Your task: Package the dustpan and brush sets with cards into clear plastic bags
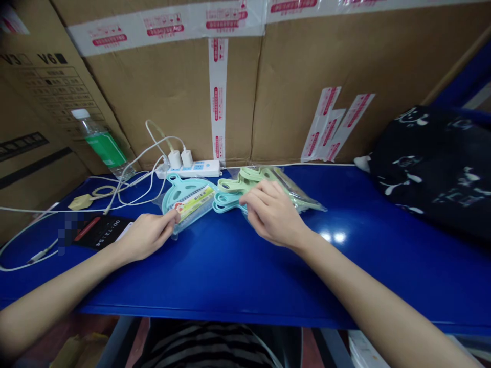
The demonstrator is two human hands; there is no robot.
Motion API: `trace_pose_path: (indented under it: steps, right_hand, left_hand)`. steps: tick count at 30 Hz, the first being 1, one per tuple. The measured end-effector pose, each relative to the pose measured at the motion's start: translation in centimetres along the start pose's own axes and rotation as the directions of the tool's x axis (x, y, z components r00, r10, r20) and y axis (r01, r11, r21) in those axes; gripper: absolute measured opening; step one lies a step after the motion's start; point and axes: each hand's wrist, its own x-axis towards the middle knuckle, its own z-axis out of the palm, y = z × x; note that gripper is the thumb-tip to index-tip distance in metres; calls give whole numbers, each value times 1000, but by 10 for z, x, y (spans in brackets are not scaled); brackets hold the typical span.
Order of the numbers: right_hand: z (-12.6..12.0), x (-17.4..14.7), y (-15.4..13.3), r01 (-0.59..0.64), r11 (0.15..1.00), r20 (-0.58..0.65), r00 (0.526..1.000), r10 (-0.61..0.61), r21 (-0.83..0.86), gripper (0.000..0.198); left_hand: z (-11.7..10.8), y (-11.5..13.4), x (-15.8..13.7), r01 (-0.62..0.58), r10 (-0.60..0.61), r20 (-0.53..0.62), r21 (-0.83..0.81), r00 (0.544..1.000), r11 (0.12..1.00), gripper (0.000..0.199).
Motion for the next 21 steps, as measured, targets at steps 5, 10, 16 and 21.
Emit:
trace_pose_path:
  steps: [5, 10, 16, 21]
  right_hand:
    - [6, 1, -10, 183, 981, 64, 980, -188, 69, 22]
    - [15, -2, -23, 335, 940, 63, 942, -331, -62, 39]
    - [21, -8, -22, 386, 922, 175, 910, -377, -20, 40]
    - [23, -11, -24, 329, 944, 328, 889, -318, 22, 37]
  left_hand:
    - [7, -3, -2, -124, 124, -63, 12, 990, 992, 25]
    - [12, -8, -5, -238, 246, -137, 75, 960, 968, 28]
    - [11, -5, -6, -347, 349, -141, 34, 927, 937, 33]
    - [8, -4, -8, -391, 379, -148, -66, 914, 918, 43]
